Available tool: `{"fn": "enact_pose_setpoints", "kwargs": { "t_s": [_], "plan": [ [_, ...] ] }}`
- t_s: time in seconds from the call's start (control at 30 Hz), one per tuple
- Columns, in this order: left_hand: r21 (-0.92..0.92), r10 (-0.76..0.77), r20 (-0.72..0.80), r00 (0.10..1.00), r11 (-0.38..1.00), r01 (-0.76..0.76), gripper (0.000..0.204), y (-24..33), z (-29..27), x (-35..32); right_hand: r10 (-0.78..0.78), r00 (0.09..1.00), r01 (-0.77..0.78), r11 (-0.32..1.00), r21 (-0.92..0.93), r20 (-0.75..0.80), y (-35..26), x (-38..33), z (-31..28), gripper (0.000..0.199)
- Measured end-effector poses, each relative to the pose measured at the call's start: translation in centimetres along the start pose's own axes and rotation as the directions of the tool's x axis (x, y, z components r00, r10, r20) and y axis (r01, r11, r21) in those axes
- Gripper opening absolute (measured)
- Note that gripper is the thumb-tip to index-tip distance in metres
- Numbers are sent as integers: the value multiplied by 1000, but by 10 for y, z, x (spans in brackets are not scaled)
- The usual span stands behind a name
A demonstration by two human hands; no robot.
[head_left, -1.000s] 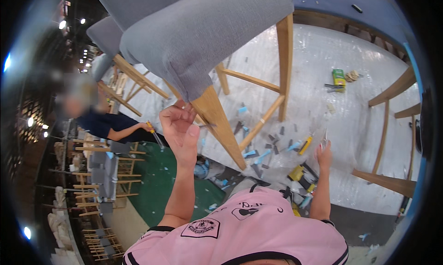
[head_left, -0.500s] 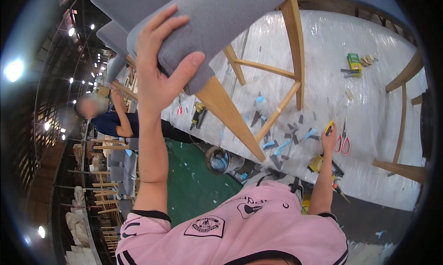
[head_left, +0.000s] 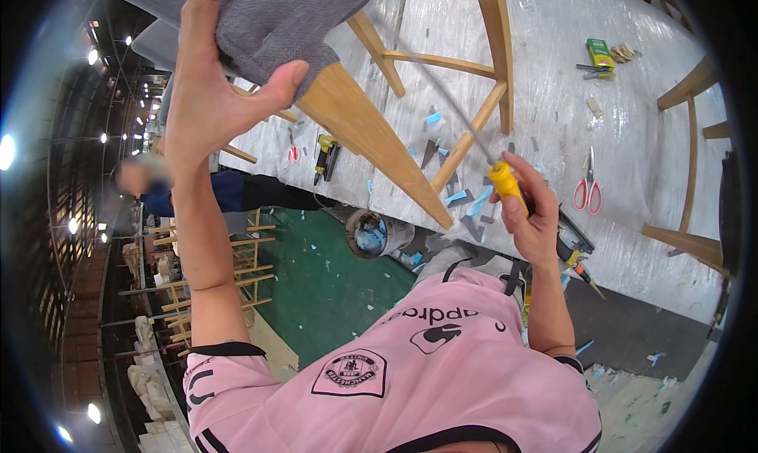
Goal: The person staples gray fabric onto the underside of a wooden chair seat using a pneumatic staple gun, trims excess fabric with scissors, and tucks edges with a screwdriver. The person repeats this process on multiple chairs in a workshop setting.
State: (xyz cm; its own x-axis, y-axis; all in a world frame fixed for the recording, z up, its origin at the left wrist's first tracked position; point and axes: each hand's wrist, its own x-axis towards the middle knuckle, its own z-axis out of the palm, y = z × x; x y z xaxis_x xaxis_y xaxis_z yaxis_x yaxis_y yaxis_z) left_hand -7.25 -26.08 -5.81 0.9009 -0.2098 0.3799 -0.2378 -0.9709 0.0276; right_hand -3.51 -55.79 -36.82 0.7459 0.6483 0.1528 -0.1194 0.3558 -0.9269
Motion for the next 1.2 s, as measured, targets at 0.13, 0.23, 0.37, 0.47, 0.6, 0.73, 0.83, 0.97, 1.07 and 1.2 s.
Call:
{"fn": "enact_pose_setpoints", "kwargs": {
  "t_s": [0.13,0.23,0.37,0.47,0.6,0.73,0.83,0.97,1.07,1.2],
  "plan": [
    [-25,66,4,998,998,-66,120,-6,0,-4,-142,987,151,981,-124,76,-9,0,7,40],
    [-68,50,18,999,997,-49,122,1,0,-2,-170,983,177,979,-102,73,-10,-1,12,41],
    [-91,-2,-8,1000,996,1,109,9,-1,-4,-71,994,81,988,-129,81,-23,-9,13,42],
    [-8,59,-42,997,998,-59,81,18,6,-4,111,989,-117,991,61,95,-36,-18,16,42],
    [121,78,56,995,989,-85,86,15,-4,-5,165,980,-186,958,218,113,-39,-16,27,39],
    [68,45,57,997,996,-49,84,16,-1,-7,26,995,-38,992,119,99,-23,-4,27,38],
    [79,45,58,997,996,-49,85,19,-3,-5,-146,989,140,983,120,39,16,1,44,38],
    [16,7,33,999,1000,-8,86,19,2,-10,-47,992,9,951,308,118,31,11,70,39],
    [-1,-27,-17,1000,1000,27,85,23,7,-12,-220,974,201,948,245,51,48,22,83,40],
    [63,18,-47,999,998,-15,79,8,6,-12,-64,991,32,967,253,119,23,13,67,42]
  ]
}}
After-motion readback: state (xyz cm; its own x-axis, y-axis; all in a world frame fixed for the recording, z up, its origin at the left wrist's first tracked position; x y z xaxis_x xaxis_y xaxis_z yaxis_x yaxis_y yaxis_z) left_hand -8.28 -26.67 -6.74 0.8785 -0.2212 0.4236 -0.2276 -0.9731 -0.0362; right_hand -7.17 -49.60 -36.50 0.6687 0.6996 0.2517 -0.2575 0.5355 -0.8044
